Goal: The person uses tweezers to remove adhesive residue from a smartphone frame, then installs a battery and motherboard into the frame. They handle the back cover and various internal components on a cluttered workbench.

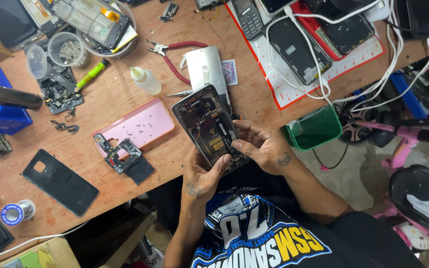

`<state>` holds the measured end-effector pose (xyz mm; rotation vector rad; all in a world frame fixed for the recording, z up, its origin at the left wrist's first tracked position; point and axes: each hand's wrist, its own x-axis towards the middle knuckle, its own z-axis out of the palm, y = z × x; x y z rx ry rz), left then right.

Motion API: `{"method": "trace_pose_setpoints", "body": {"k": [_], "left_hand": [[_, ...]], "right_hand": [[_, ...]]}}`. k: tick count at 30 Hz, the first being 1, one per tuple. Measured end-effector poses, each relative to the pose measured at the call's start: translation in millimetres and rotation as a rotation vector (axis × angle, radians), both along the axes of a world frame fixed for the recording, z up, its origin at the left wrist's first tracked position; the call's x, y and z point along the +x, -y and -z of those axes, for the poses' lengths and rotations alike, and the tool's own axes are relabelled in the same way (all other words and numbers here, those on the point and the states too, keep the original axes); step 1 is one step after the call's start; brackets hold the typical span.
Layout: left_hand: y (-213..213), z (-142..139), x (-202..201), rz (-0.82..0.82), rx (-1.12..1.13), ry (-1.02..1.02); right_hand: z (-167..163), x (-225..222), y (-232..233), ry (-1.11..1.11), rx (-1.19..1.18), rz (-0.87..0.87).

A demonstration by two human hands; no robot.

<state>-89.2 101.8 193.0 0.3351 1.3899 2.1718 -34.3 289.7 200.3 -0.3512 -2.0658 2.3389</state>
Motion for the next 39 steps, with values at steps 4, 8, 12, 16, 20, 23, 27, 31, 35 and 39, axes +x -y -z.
{"method": "trace_pose_setpoints", "body": {"k": [4, 8, 12, 16, 20, 23, 27, 31, 35, 39], "left_hand": [[9.4, -2.6, -5.5, -0.055, -0.001, -0.022], [21.3, -6.6, -11.4, -0.097, -0.042, 0.025], [28.4, -12.8, -21.8, -0.084, -0.086, -0.066], [28.7, -23.7, -18.5, -0.392, -0.016, -0.024], [37.1, -32.6, -9.7, -0.322, 0.098, -0.067], [42.0, -30.2, -7.0, -0.361, 0.175, -0.103], [54.1, -18.9, -2.6, -0.451, 0.118, -0.003], [67.2, -7.6, -3.9, -0.481, 0.151, 0.023], [77.7, -3.0, -11.0, -0.509, 0.189, 0.031], [90.7, -2.8, -15.9, -0.523, 0.297, 0.110]], "right_hand": [[-0.8, -11.4, 8.4, -0.067, -0.115, -0.063], [-3.2, -20.9, 18.8, -0.140, -0.135, -0.116], [-9.3, -27.8, 28.9, -0.107, -0.086, -0.049], [-22.5, -34.1, 46.5, -0.253, 0.233, 0.106], [-41.3, -38.5, 69.2, -0.500, 0.855, 0.140], [-50.1, -42.2, 91.4, -0.673, 0.898, 0.047], [-52.5, -46.6, 120.6, -0.662, 0.939, -0.029], [-52.5, -50.7, 138.5, -0.656, 1.009, -0.085], [-57.2, -53.2, 143.1, -0.682, 1.036, -0.188], [-63.5, -52.7, 136.3, -0.656, 0.928, -0.214]]}}
